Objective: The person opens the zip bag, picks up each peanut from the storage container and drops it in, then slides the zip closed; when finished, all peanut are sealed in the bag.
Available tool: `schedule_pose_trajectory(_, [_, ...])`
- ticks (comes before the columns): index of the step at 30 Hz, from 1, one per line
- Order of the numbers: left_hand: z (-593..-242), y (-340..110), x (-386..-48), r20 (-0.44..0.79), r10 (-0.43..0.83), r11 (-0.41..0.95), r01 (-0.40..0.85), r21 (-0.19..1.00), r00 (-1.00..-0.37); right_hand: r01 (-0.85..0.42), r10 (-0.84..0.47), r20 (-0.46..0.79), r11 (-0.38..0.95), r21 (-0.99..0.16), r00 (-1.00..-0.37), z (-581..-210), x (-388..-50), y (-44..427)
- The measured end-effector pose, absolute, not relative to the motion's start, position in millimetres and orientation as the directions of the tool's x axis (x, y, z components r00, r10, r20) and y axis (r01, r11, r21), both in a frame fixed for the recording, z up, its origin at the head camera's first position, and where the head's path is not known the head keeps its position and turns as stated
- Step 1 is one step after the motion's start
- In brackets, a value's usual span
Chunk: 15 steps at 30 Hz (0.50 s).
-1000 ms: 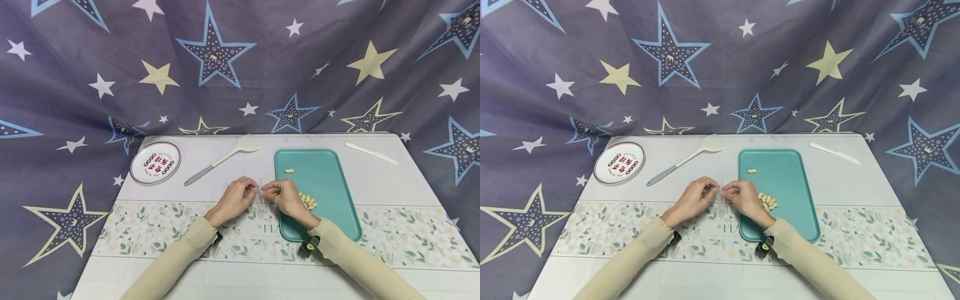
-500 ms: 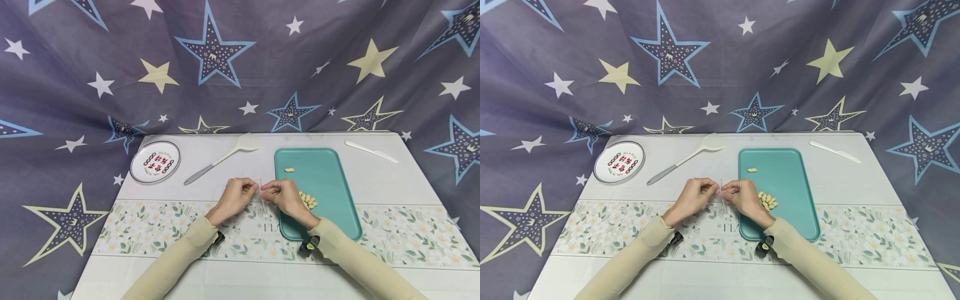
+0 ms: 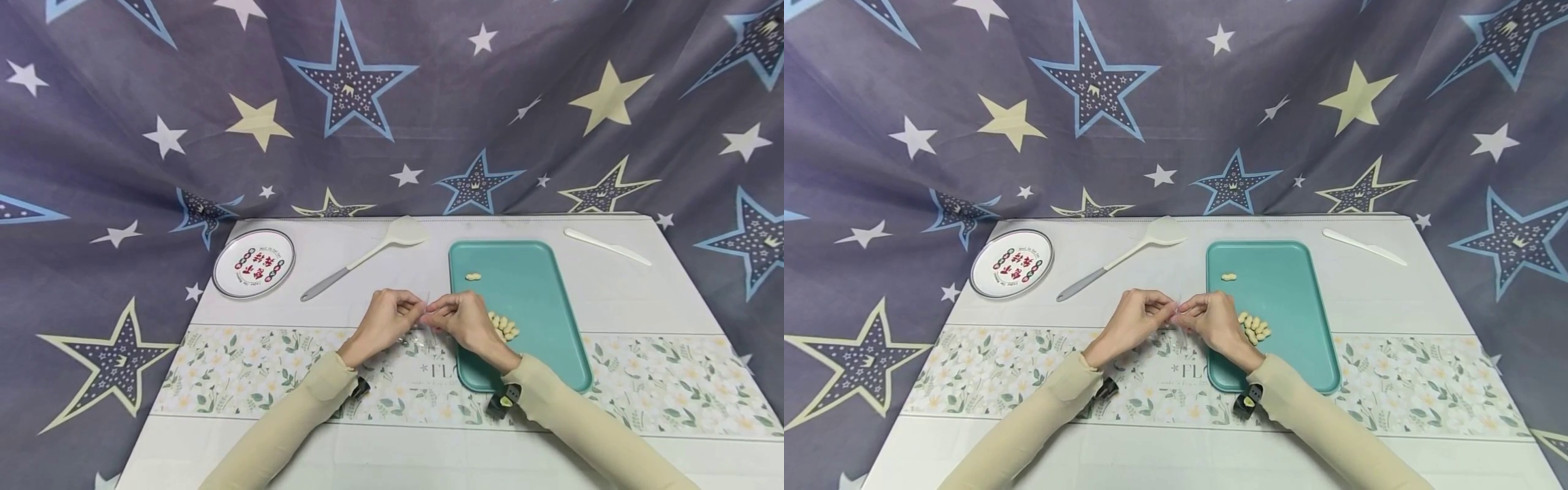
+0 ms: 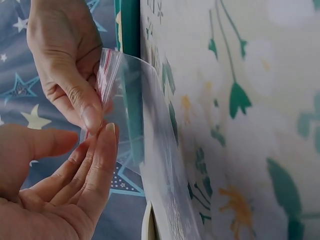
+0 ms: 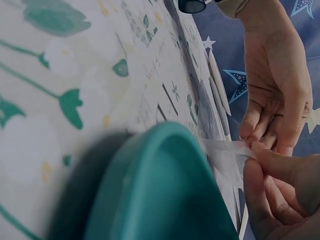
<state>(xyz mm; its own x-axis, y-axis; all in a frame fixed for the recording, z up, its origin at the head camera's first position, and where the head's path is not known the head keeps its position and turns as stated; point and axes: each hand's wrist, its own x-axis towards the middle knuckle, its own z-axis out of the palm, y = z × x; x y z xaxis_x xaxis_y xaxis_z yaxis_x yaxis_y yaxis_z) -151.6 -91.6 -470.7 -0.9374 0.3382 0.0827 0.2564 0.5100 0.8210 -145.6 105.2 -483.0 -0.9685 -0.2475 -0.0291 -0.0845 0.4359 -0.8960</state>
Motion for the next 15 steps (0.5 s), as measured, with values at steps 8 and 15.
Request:
schedule_pose_trajectory(8, [-469.5, -90.9, -150.9, 0.057, 0.363, 0.463, 0.233, 0.855, -0.93, -0.127, -0.255, 0.01, 0.447, -0.885, -0.967, -483.4, -145.1, 104.1])
schedule_pose_trajectory(15, [-469.0, -90.0, -149.9, 0.055, 0.342, 0.493, 0.229, 0.84, -0.938, -0.166, -0.266, 0.043, 0.458, -0.874, -0.963, -483.8, -143.6, 102.5])
